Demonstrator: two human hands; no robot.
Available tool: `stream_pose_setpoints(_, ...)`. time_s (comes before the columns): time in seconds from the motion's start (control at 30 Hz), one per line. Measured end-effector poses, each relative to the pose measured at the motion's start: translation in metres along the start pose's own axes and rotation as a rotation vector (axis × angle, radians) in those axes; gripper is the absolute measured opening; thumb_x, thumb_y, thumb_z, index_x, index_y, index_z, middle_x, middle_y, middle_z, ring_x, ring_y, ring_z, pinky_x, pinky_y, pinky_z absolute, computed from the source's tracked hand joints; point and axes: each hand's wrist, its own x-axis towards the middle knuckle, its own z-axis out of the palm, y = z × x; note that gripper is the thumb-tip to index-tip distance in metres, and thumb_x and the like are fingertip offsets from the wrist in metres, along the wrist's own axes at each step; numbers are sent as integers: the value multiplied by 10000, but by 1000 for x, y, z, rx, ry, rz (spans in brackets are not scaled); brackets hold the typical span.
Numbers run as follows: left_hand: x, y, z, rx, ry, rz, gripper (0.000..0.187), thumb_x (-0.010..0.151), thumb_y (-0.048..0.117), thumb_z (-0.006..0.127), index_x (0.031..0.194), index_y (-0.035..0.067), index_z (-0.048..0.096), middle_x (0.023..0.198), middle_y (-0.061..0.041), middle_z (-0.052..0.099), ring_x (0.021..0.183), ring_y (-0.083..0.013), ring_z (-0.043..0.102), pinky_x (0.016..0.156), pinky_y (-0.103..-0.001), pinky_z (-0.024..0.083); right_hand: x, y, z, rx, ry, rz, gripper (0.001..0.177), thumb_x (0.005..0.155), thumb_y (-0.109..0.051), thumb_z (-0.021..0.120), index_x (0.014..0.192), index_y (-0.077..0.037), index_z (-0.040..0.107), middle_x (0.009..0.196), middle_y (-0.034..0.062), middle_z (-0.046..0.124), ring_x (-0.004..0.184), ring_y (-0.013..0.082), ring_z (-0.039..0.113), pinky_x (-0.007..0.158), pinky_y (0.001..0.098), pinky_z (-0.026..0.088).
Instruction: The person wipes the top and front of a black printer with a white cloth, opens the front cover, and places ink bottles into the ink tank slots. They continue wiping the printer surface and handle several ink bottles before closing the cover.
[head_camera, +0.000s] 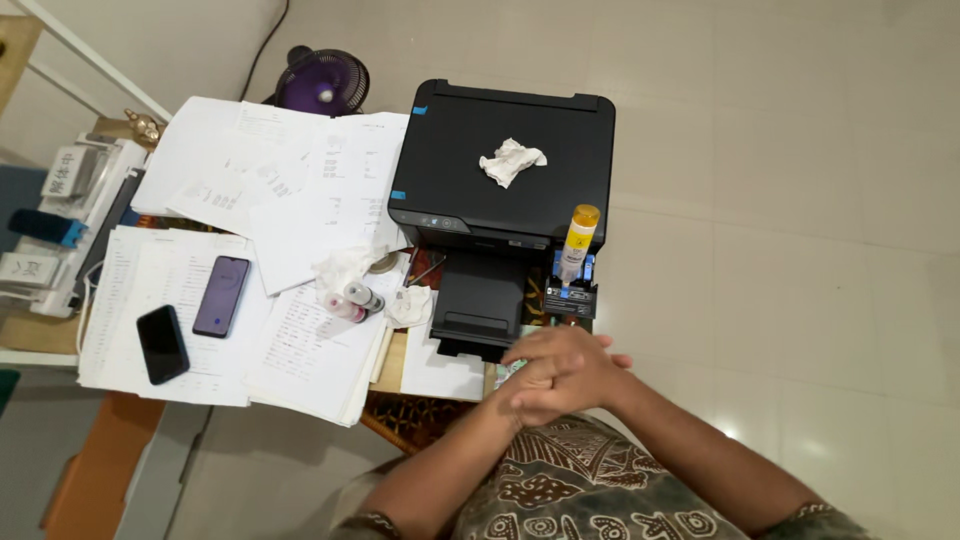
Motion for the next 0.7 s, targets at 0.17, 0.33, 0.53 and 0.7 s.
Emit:
stream_pose_setpoints(0.17, -9, -9, -60, 348, 311, -123, 682, 913, 290, 768, 1440, -76, 537, 1419, -237, 548, 1357, -267, 545, 1117, -382, 420, 7, -9, 14, -50, -143, 241, 665, 687, -717, 730, 978, -120, 757, 916, 52, 759, 847, 240, 750, 713, 372, 599)
stream_pose_setpoints(0.33, -31, 3, -53, 26, 267, -150, 835, 843, 166, 772, 1540, -3, 345, 1525, -184, 470, 1413, -267, 484, 1145, -363, 408, 18, -14, 31, -225, -154, 234, 858, 678, -823, 637, 1133, -99, 695, 968, 81, 721, 903, 272, 710, 767, 432, 560)
stream_pose_setpoints(0.53, -46, 55, -22, 64, 431, 94, 807, 822, 50, 720, 1525, 4, 327, 1489, -158, 445, 1370, -286, 487, 1123, -389, 436, 26, -17, 68, -418, 68, 247, 1090, 753, -922, 415, 1462, -104, 546, 1504, 144, 522, 1439, 346, 426, 1215, 618, 116)
stream_pose_setpoints(0.7, -66, 71, -33, 221, 513, 71, 527, 913, 162, 709, 1371, -30, 533, 1346, -161, 607, 1239, -249, 614, 1023, -349, 513, 37, -20, 95, -438, 41, 298, 1104, 805, -893, 381, 1559, -89, 433, 1657, 156, 358, 1565, 348, 265, 1251, 609, 6)
